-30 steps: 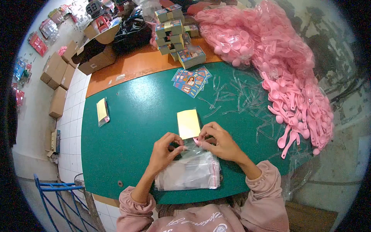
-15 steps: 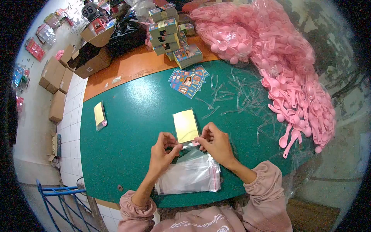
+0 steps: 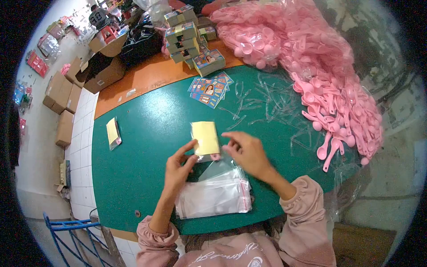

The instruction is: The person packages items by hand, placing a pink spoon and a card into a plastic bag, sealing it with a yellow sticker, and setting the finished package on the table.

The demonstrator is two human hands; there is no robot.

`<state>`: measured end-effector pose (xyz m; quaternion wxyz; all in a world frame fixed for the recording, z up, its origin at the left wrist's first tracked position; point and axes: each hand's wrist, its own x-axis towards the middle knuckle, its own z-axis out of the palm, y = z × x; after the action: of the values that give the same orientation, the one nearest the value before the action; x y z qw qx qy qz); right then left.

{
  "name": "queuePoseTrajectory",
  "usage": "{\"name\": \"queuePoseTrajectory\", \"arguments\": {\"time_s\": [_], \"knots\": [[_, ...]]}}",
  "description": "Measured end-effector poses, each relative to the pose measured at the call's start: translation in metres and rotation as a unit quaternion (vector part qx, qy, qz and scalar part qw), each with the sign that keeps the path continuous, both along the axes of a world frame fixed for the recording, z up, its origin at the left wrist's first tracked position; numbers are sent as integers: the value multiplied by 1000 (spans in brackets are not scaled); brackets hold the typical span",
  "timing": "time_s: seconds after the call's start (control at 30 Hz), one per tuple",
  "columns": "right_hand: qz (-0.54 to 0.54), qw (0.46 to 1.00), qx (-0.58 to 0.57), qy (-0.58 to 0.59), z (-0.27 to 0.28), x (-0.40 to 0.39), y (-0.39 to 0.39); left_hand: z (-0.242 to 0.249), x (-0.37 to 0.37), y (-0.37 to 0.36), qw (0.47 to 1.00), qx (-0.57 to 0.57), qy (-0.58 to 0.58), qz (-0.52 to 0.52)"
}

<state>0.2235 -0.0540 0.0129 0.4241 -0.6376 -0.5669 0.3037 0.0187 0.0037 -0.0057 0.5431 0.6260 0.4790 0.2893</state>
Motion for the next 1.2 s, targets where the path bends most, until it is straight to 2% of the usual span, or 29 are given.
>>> {"name": "queuePoseTrajectory", "arguments": {"time_s": [0.03,0.1,0.13,0.17,0.2,0.23,0.27,0.3,0.33,0.37,0.43,0.5,0.57,0.6,0.63,0.7,0.73,0.77,0.83,0.9,0.97,1.07,1.13,1.17,1.2], "knots": [[-2,992,80,-97,4,14,3,-1,-7,7,999,45,4,10],[-84,969,85,-217,16,59,6,-1,-27,22,995,64,-32,72],[-159,942,104,-277,7,90,8,4,-43,31,993,82,9,85],[-187,906,134,-356,-9,135,10,8,-58,40,989,99,50,97],[-218,875,43,-430,-6,168,9,9,-73,46,989,102,50,98],[-245,831,-46,-497,-2,193,9,7,-87,51,936,268,172,151],[-245,831,-41,-499,-9,214,9,7,-92,53,838,419,287,199],[-282,840,9,-463,-23,232,11,9,-88,52,837,420,286,203],[-319,846,59,-424,-30,241,14,13,-77,50,904,340,208,155],[-317,846,61,-423,-27,233,17,18,-64,45,953,254,127,102],[-352,818,-48,-454,-16,208,25,29,-25,23,961,191,185,-78],[-354,796,-43,-489,-26,212,28,24,12,2,946,197,205,-156],[-325,819,-68,-468,-19,196,21,15,29,-7,947,229,170,-151],[-304,847,-47,-433,-18,193,17,10,32,-10,945,259,138,-147],[-303,847,-47,-434,-15,188,15,5,31,-6,945,257,138,-147],[-253,896,-7,-366,-10,177,10,0,26,7,960,177,69,-207],[-239,900,26,-364,-8,171,10,0,24,7,959,178,69,-207],[-240,899,29,-364,-5,167,12,2,23,7,954,195,85,-212],[-215,894,-78,-386,2,159,15,8,23,3,948,215,98,-212],[-220,881,-67,-413,-3,153,18,12,26,-9,904,324,195,-201],[-256,789,-71,-555,-11,147,19,2,25,-8,908,317,177,-210],[-229,795,-21,-562,-10,130,18,1,19,1,914,305,145,-227],[-209,796,-7,-568,-10,128,20,6,16,10,968,121,39,-216],[-188,813,-19,-551,-13,129,23,2,15,13,968,122,40,-215],[-166,829,-33,-534,-15,130,24,-6,14,17,977,58,-51,-197]]}}
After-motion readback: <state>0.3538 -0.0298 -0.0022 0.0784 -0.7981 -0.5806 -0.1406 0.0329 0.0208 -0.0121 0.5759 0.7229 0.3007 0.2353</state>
